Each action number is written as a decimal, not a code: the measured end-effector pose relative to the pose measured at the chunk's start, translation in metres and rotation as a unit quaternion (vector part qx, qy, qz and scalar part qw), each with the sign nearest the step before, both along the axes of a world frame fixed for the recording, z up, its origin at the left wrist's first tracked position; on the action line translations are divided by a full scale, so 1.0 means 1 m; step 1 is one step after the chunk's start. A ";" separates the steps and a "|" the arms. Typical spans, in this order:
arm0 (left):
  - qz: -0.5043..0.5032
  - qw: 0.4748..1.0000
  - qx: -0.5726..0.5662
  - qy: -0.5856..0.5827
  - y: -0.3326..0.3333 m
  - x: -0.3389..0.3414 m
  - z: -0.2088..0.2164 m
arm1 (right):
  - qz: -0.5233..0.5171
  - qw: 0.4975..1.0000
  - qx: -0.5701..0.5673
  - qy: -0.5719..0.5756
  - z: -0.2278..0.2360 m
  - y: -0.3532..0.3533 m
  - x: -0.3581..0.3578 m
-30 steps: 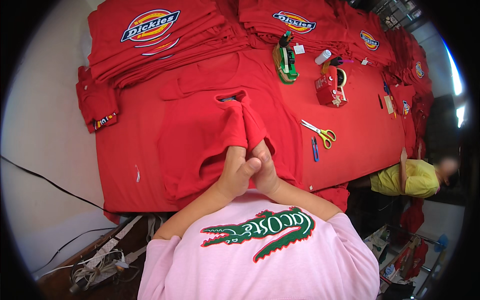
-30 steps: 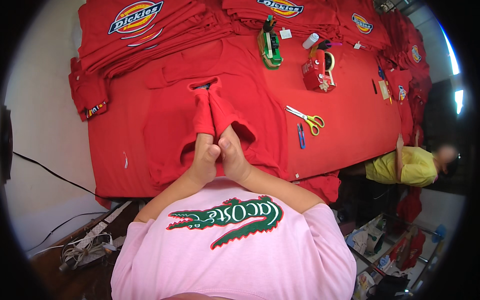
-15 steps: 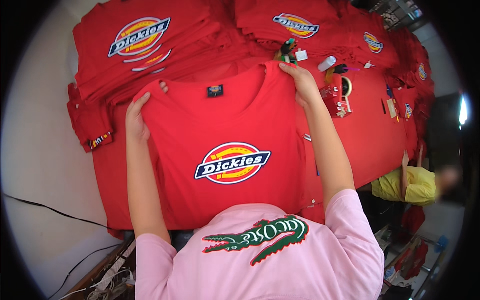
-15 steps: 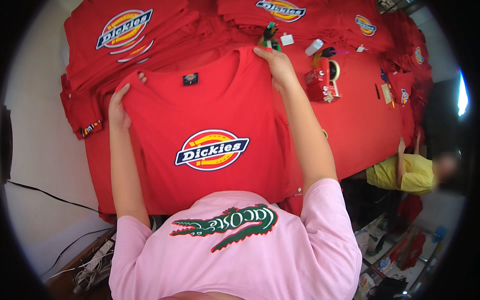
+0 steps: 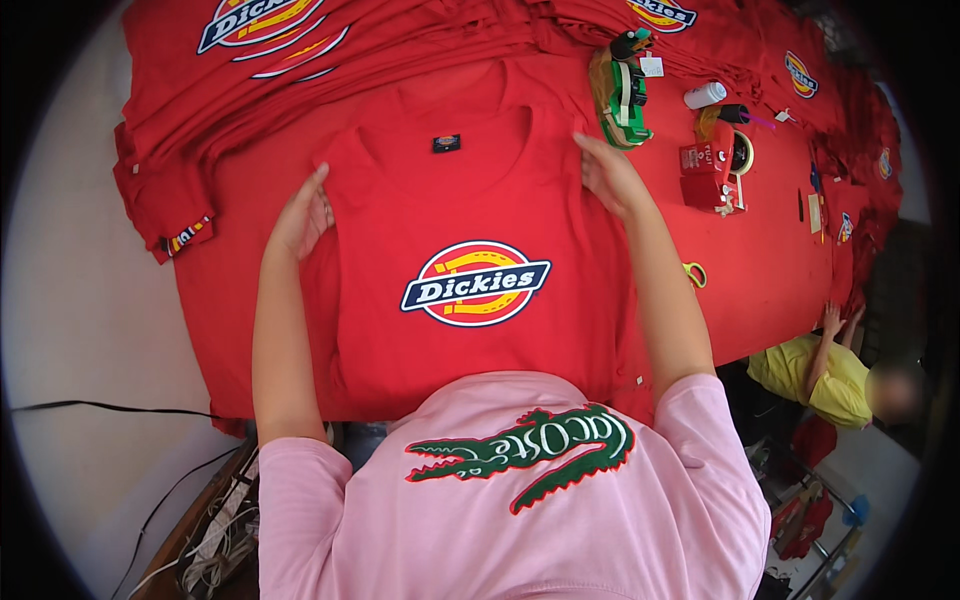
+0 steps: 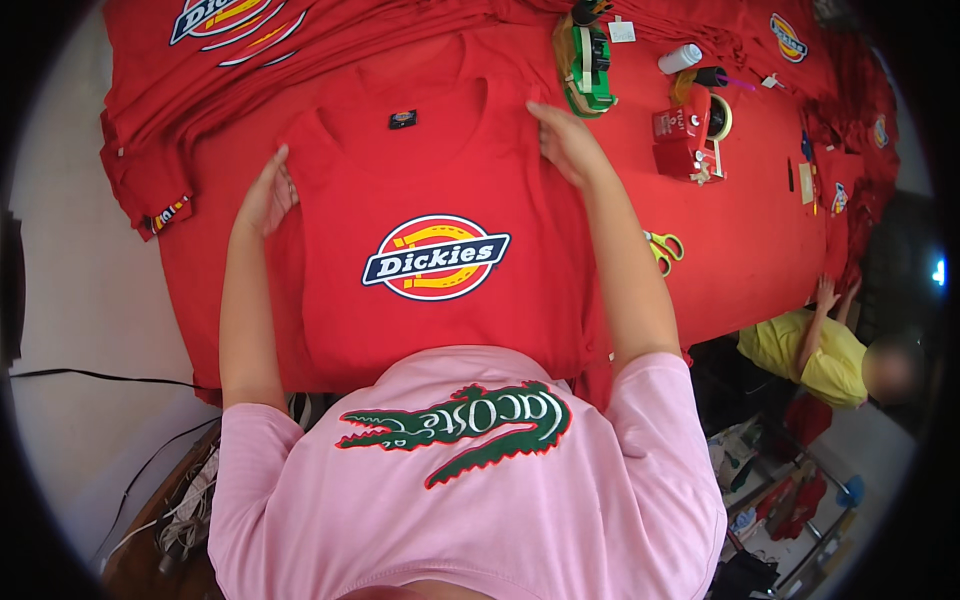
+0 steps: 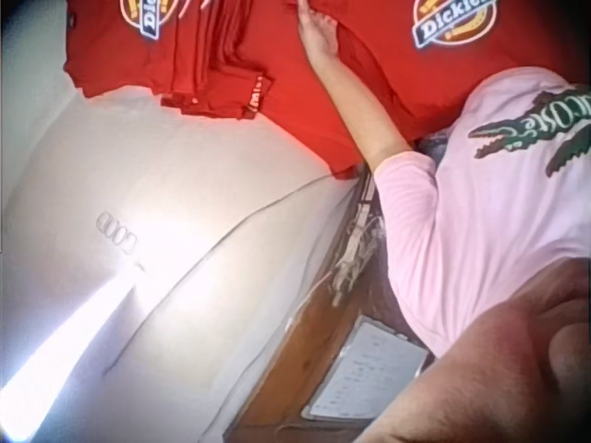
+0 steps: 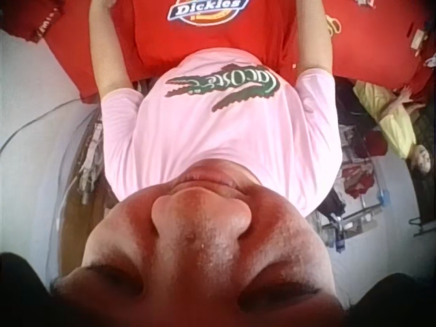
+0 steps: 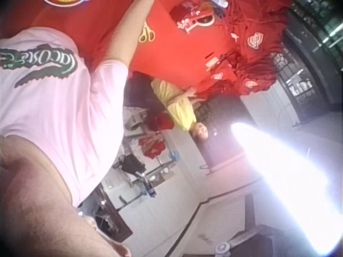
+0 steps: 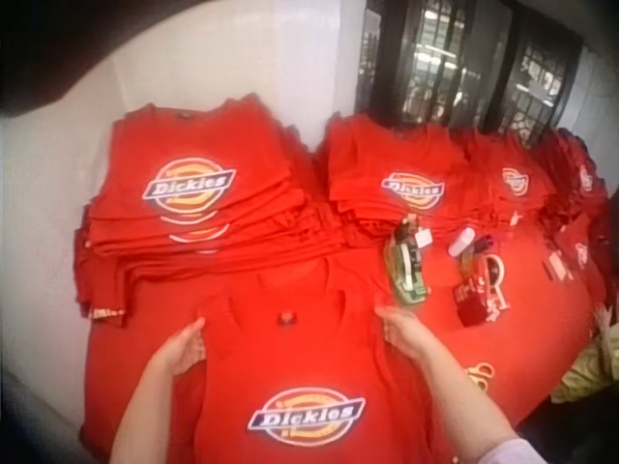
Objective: The person folds red t-shirts at a table, using shears to trim loose threads from the collars and sleeves of some shirts, and stacks the folded items.
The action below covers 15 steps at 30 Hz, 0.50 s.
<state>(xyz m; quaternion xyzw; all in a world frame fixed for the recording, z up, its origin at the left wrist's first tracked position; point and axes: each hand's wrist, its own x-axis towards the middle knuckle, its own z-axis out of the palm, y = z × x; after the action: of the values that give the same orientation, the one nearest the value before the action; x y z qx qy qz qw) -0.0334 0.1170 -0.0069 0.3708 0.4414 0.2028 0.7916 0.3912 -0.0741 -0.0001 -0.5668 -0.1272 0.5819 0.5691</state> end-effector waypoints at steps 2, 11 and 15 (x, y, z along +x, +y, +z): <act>-0.057 0.997 -0.011 0.058 -0.025 -0.033 -0.001 | 0.081 0.993 -0.050 -0.064 -0.019 -0.054 0.021; -0.013 0.972 0.166 0.166 -0.174 -0.126 -0.015 | 0.209 0.942 -0.112 -0.239 -0.009 -0.196 -0.036; -0.142 0.839 0.411 0.327 -0.182 -0.144 -0.024 | 0.325 0.844 -0.128 -0.407 0.011 -0.185 -0.058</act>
<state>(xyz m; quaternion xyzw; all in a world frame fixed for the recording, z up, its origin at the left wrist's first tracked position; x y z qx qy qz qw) -0.1772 -0.0645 -0.0305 0.7652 0.4930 0.1178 0.3970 0.3328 -0.2592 0.0112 -0.7469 -0.4483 0.4618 0.1673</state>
